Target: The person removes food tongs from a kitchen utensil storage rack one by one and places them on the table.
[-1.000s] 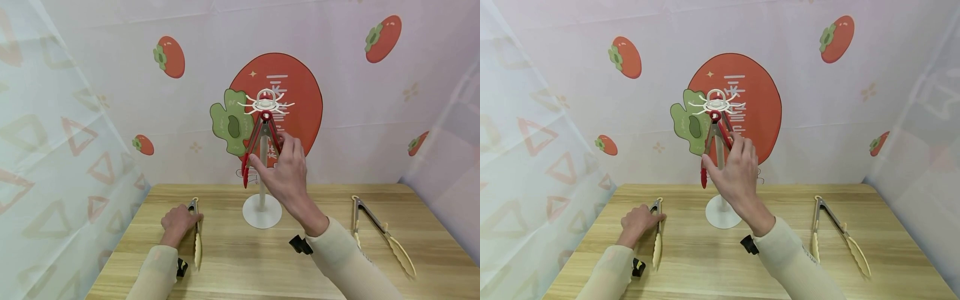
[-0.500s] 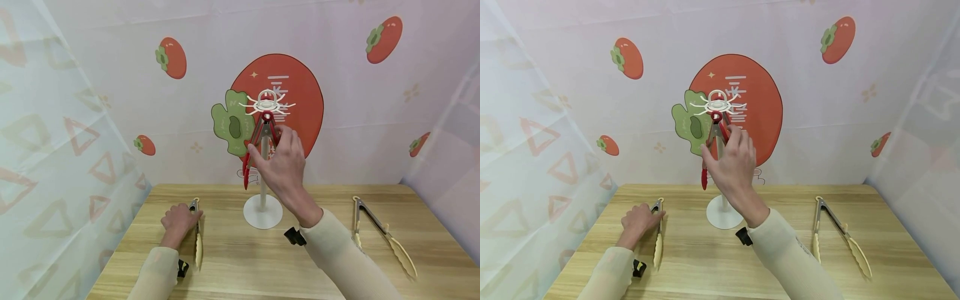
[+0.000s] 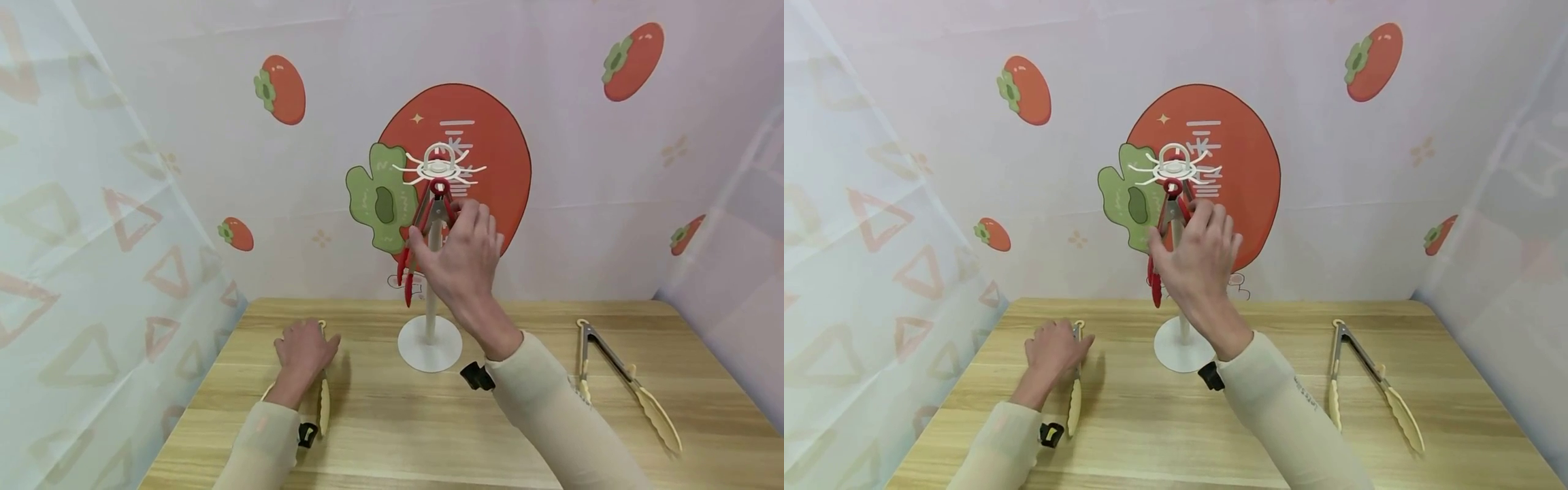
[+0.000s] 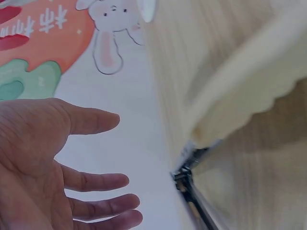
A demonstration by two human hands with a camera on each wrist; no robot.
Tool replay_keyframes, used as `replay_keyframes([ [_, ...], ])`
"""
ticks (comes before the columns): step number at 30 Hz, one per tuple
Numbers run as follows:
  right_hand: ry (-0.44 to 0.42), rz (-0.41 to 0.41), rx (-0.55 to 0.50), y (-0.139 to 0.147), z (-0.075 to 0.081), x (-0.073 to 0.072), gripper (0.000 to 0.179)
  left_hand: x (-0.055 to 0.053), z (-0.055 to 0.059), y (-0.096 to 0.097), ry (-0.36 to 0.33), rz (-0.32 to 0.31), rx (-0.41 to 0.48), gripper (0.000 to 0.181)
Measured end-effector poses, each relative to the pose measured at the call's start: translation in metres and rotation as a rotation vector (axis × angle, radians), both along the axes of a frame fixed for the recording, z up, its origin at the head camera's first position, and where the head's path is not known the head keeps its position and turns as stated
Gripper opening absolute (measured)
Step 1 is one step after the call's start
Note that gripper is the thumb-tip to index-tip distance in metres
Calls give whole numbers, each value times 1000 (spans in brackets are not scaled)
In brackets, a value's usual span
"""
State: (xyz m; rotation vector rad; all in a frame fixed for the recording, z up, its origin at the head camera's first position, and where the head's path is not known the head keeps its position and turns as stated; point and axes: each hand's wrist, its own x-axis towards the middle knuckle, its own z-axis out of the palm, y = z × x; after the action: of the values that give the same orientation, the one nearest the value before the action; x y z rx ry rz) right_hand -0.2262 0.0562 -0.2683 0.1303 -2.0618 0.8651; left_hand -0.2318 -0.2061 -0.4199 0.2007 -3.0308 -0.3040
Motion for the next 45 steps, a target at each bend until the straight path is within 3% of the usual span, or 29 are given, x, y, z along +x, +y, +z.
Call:
replay_keyframes([
  [10, -5, 45, -30, 5, -6, 6, 51, 7, 13, 13, 7, -41, 31, 46],
  [14, -10, 80, -60, 7, -9, 7, 50, 7, 13, 15, 9, -48, 37, 49],
  [23, -22, 146, -84, 17, -16, 6, 65, 8, 15, 17, 35, -56, 50, 50],
  [32, -46, 161, -84, 21, -22, 4, 78, 11, 14, 16, 53, -63, 65, 47],
  [45, -71, 191, -98, 23, -31, 2, 81, 12, 14, 16, 60, -69, 79, 44],
])
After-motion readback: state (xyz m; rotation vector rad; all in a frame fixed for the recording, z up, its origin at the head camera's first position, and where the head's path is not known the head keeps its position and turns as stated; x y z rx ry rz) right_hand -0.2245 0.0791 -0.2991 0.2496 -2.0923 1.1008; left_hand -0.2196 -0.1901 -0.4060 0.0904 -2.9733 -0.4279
